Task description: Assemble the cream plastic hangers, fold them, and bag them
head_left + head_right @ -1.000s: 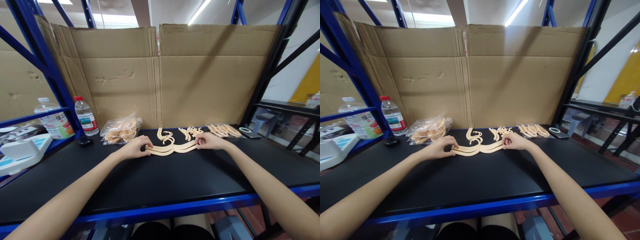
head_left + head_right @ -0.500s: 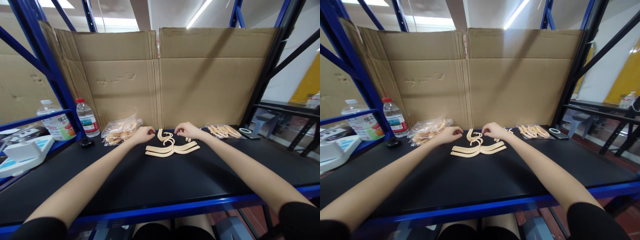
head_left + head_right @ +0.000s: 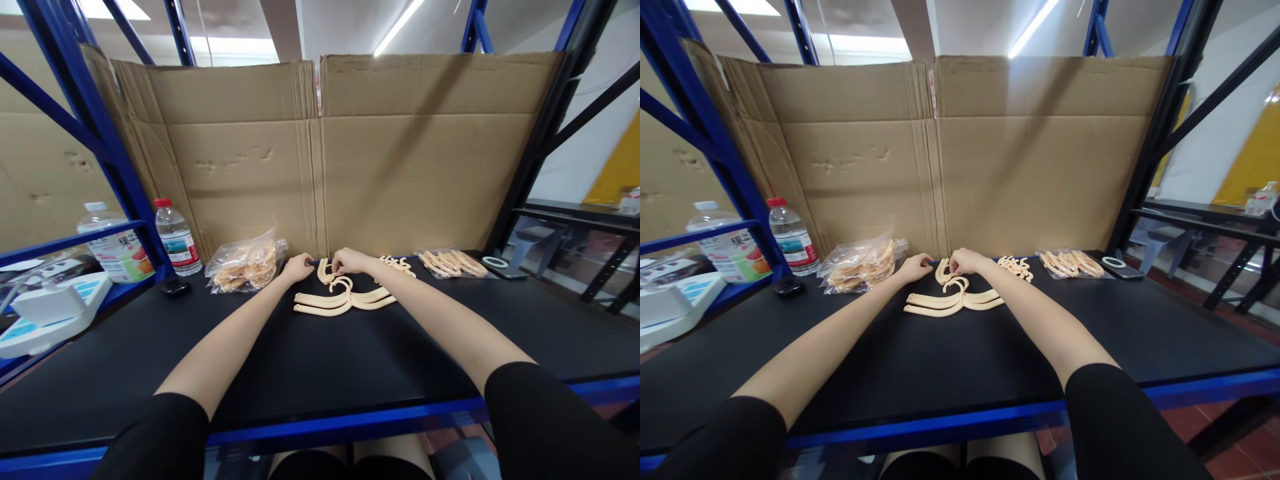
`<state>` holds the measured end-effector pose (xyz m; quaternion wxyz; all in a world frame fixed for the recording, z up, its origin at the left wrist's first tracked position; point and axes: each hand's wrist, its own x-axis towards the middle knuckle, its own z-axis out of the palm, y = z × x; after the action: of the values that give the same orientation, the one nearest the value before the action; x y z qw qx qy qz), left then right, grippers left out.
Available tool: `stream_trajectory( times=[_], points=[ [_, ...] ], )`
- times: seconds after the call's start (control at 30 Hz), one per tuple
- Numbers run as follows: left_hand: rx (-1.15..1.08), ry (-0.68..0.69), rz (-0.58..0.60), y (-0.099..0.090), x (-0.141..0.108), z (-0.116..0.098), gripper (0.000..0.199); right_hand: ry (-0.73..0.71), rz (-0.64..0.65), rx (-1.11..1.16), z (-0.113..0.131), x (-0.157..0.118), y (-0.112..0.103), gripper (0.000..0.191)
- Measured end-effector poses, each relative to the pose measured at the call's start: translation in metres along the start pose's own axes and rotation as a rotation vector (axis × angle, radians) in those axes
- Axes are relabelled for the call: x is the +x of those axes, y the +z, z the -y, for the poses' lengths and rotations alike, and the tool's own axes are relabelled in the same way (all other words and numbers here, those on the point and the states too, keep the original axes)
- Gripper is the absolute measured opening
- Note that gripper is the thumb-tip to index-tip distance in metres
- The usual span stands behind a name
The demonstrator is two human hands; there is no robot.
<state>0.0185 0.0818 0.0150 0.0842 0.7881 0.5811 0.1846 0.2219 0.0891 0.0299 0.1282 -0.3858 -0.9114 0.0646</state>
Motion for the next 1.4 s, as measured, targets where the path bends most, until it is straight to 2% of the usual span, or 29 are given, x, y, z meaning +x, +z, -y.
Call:
stream_trajectory(
  times=[0.13, 0.33, 0.6, 0.83, 1.0, 1.13, 1.27, 1.4],
  points=[
    [-0.008, -0.003, 0.01, 0.003, 0.001, -0.001, 0.026, 0.004, -0.114, 0.0, 0.0, -0.002, 0.003, 0.016],
    [-0.012, 0.0, 0.008, 0.003, 0.0, -0.003, 0.026, 0.074, -0.39, 0.043, 0.0, -0.015, -0.001, 0.014],
    [0.005, 0.0, 0.018, -0.001, -0.007, -0.009, 0.026, 0.205, -0.613, 0.307, 0.021, -0.057, -0.01, 0.015],
    [0.009, -0.052, 0.02, -0.002, -0.006, -0.013, 0.027, 0.361, -0.686, 0.694, 0.036, -0.096, -0.009, 0.027],
    [-0.052, -0.112, -0.004, -0.005, -0.007, -0.012, 0.028, 0.381, -0.692, 0.96, 0.05, -0.114, -0.012, 0.025],
    [-0.173, -0.142, -0.035, -0.016, -0.014, -0.012, 0.029, 0.39, -0.681, 1.097, 0.064, -0.128, -0.011, 0.027],
    [-0.368, -0.124, -0.08, -0.032, -0.029, -0.019, 0.027, 0.426, -0.661, 1.198, 0.073, -0.135, -0.005, 0.034],
    [-0.65, -0.014, -0.103, -0.037, -0.064, -0.037, 0.028, 0.388, -0.624, 1.271, 0.08, -0.135, 0.002, 0.039]
  ],
)
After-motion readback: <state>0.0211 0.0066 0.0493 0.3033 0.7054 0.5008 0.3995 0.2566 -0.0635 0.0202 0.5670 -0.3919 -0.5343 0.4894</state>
